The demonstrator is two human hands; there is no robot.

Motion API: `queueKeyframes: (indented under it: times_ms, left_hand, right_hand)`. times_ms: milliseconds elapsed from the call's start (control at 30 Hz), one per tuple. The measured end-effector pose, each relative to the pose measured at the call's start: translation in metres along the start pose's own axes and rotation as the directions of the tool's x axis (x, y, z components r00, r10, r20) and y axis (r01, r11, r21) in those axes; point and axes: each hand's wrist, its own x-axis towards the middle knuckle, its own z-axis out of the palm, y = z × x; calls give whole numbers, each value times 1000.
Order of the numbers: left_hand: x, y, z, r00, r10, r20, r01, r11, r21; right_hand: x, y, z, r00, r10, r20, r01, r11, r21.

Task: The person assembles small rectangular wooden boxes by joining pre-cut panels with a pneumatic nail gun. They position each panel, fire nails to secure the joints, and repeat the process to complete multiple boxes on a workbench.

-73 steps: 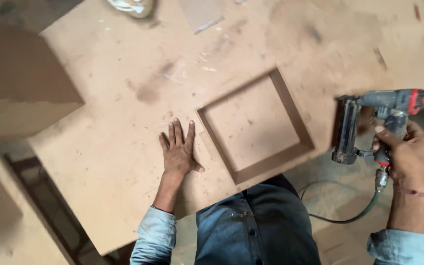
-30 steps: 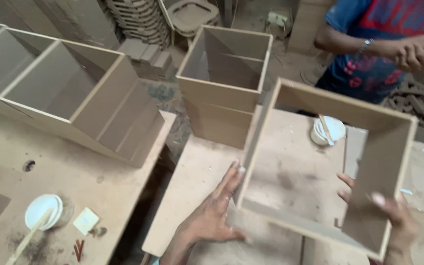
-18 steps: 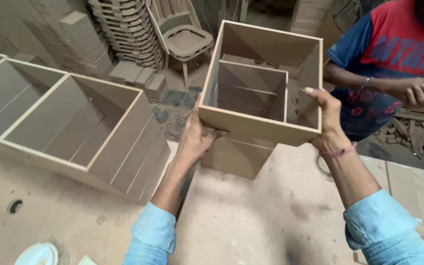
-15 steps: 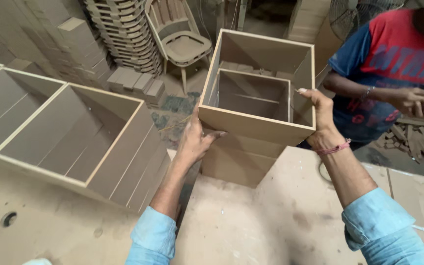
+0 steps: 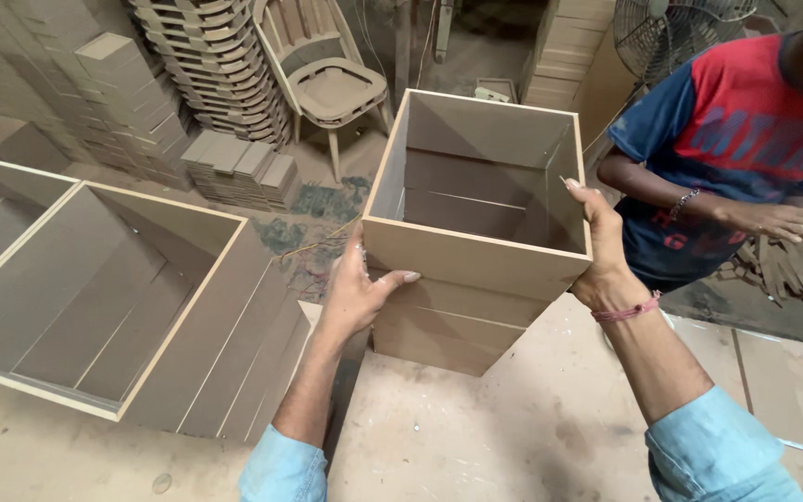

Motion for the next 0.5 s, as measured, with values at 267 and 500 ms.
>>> queueKeyframes:
  times_ms: [267, 500]
  left_hand:
    - [3, 0, -2, 999, -36, -27, 36, 999, 7]
    - [-23, -27, 9, 974, -115, -196, 122, 992, 23]
  right_hand:
    - [2, 0, 0, 997, -8, 79, 8, 1000, 9]
    - [6, 42, -72, 995, 35, -96, -45, 994, -104]
